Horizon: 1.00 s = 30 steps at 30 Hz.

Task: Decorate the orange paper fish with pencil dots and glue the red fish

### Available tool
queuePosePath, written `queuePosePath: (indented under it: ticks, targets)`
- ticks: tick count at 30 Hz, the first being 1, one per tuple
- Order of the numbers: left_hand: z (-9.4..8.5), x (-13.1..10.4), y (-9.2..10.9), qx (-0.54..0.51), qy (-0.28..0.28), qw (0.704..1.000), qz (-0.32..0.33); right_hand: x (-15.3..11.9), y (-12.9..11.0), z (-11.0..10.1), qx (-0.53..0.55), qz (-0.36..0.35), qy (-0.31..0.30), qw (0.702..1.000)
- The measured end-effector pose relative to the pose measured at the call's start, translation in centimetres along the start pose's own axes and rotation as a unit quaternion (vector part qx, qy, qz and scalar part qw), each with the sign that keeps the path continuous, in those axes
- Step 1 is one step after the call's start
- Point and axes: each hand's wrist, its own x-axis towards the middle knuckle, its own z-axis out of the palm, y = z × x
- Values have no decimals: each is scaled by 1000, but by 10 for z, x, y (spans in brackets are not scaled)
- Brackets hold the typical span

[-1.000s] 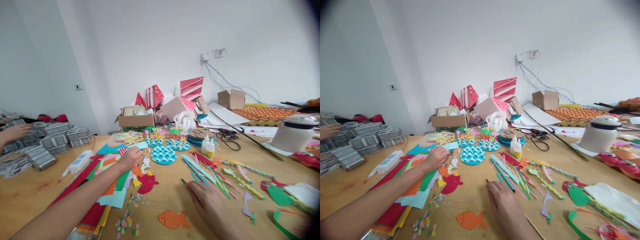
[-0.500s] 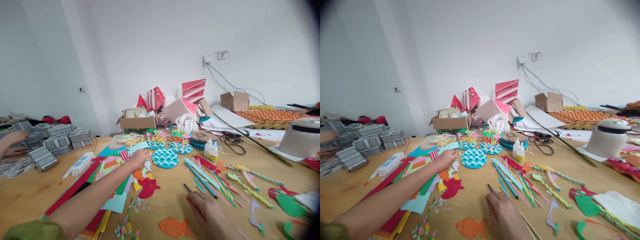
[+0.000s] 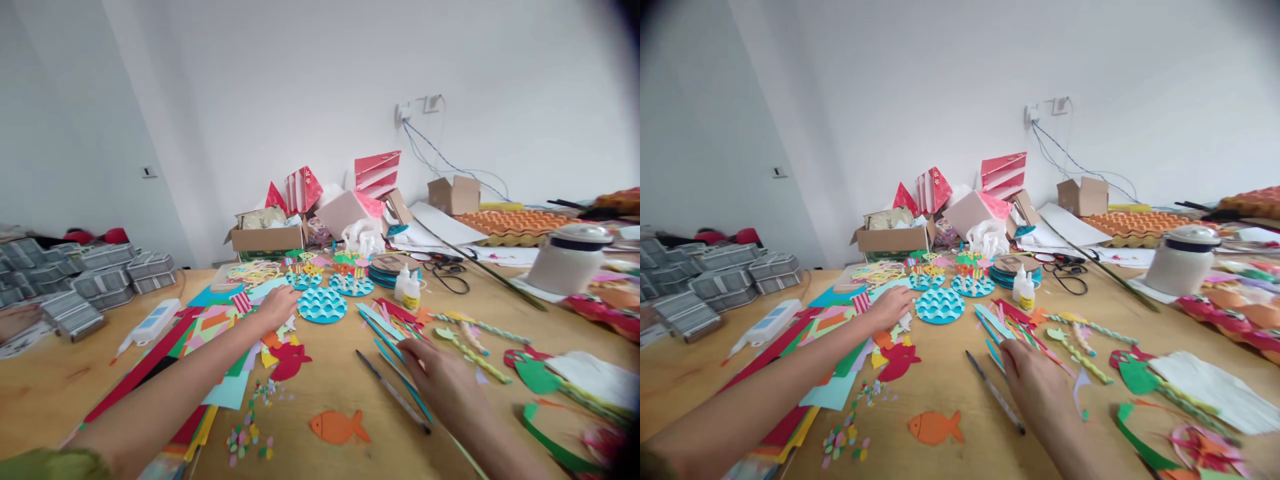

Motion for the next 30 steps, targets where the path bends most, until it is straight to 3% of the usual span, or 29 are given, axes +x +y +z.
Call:
queuePosePath:
  ticks: [5,7,10,15,21,26,28,30]
  targets:
    - [-34,-56,62,-68,-21,990,118,2,1,-8,-16,41,-26,999]
    - [-40,-83,84,-107,-47,979,168,1,-6,-9,-31,42,-50,997]
    - [-38,-116,106,-152,-56,973,164,-4,-17,-9,-52,32,-99,993]
    - [-22,-140,114,-175,-34,976,123,-12,-32,2,-93,-7,-143,985]
    - [-6,-144,115,-189,-2,974,127,-14,-32,25,-128,-12,-142,982]
    - [2,-147,118,-189,19,972,135,-13,-30,29,-142,-5,-140,980]
    - [2,-146,118,-187,20,972,140,-14,-33,25,-131,-8,-121,984]
    - [2,-146,117,-181,27,973,143,-17,-41,21,-75,-39,-60,995]
